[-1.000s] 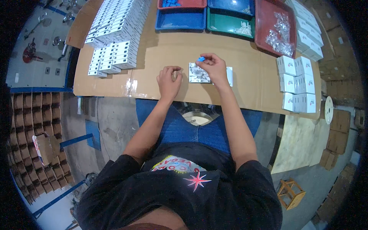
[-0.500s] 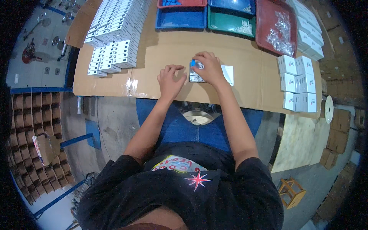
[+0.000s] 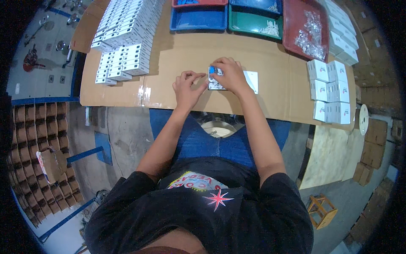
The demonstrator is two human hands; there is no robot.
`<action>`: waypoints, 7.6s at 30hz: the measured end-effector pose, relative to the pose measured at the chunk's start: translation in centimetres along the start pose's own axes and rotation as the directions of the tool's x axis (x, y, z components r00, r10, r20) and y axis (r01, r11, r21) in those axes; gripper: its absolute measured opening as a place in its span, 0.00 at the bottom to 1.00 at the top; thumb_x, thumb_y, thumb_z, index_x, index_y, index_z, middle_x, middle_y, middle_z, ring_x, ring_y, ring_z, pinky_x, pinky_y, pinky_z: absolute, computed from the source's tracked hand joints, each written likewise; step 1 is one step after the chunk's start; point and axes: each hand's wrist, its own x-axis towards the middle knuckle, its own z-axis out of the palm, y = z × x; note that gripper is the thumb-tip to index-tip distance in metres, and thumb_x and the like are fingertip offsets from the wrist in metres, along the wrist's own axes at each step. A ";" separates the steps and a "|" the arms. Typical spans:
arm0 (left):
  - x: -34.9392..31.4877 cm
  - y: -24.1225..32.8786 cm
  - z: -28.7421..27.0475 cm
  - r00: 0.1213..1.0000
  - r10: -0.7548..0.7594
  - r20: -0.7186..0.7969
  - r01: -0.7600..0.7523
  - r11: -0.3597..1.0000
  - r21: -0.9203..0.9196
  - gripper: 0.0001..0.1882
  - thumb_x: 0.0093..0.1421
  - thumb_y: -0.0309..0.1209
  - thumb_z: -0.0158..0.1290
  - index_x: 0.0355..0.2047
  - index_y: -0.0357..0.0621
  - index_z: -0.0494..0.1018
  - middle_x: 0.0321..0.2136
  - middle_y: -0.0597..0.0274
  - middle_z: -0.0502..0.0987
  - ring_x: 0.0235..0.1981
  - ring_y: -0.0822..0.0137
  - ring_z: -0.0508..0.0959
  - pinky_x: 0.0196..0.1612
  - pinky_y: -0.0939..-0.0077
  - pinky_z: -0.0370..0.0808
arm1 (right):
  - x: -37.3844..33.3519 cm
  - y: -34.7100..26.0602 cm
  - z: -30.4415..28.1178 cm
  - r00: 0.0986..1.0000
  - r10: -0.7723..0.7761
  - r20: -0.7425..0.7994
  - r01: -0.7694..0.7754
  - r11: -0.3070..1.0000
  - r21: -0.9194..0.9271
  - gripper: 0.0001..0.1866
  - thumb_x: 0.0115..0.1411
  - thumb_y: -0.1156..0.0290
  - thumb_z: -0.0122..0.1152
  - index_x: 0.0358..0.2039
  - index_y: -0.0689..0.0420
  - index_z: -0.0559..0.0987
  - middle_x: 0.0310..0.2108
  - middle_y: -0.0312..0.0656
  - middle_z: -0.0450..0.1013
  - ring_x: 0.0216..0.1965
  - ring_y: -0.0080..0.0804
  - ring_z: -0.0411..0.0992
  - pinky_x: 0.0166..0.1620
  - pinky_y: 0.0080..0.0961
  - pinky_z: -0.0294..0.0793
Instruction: Packing small electronic or mechanical components from colored bins into individual white boxes.
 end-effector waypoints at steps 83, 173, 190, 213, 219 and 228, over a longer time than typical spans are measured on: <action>-0.2 2.3 1.0 0.735 0.093 0.672 0.640 -0.425 -0.641 0.34 0.75 0.59 0.23 0.70 0.53 0.57 0.65 0.52 0.68 0.64 0.49 0.71 0.61 0.37 0.72 | -3.2 -7.6 -1.3 0.871 0.331 -0.363 -0.249 0.934 0.254 0.41 0.49 0.53 0.80 0.56 0.64 0.73 0.53 0.54 0.71 0.53 0.52 0.73 0.54 0.41 0.75; -1.1 1.9 1.2 0.908 -0.173 0.381 0.409 0.177 -0.895 0.18 0.72 0.38 0.54 0.53 0.36 0.74 0.39 0.63 0.80 0.36 0.76 0.78 0.38 0.79 0.76 | -6.3 -2.8 2.2 0.829 0.452 0.329 -0.480 0.275 0.833 0.19 0.73 0.59 0.57 0.46 0.66 0.76 0.31 0.48 0.81 0.27 0.35 0.82 0.28 0.24 0.82; -0.9 1.8 0.8 0.896 -0.125 0.426 0.441 0.148 -0.885 0.19 0.72 0.38 0.55 0.56 0.40 0.72 0.43 0.63 0.80 0.44 0.73 0.79 0.48 0.75 0.77 | -6.9 -3.0 1.7 0.937 0.347 0.028 -0.255 0.631 0.733 0.18 0.72 0.60 0.58 0.45 0.65 0.80 0.30 0.38 0.80 0.22 0.23 0.78 0.24 0.19 0.76; -1.5 2.6 1.8 0.964 -0.131 0.230 0.259 0.302 -0.917 0.17 0.70 0.32 0.57 0.54 0.36 0.70 0.45 0.60 0.79 0.47 0.70 0.78 0.52 0.73 0.76 | -6.0 -3.7 1.8 0.887 0.382 -0.260 -0.039 0.623 0.781 0.15 0.70 0.69 0.61 0.52 0.64 0.76 0.42 0.38 0.77 0.45 0.23 0.74 0.50 0.21 0.74; -1.7 3.4 0.7 0.971 -0.097 0.220 0.237 0.242 -0.941 0.18 0.70 0.32 0.57 0.55 0.37 0.70 0.45 0.61 0.79 0.48 0.70 0.77 0.52 0.73 0.76 | -6.3 -4.6 0.7 0.892 0.335 -0.304 -0.011 0.689 0.725 0.13 0.71 0.71 0.60 0.51 0.64 0.75 0.42 0.38 0.77 0.43 0.22 0.73 0.49 0.21 0.74; -1.8 3.6 1.8 0.967 -0.173 0.186 0.236 0.340 -0.911 0.17 0.70 0.34 0.57 0.54 0.37 0.71 0.44 0.62 0.79 0.47 0.72 0.77 0.51 0.75 0.75 | -5.7 -5.1 2.0 0.855 0.416 -0.309 -0.108 0.725 0.680 0.14 0.74 0.64 0.55 0.48 0.63 0.75 0.41 0.38 0.75 0.43 0.23 0.72 0.49 0.21 0.72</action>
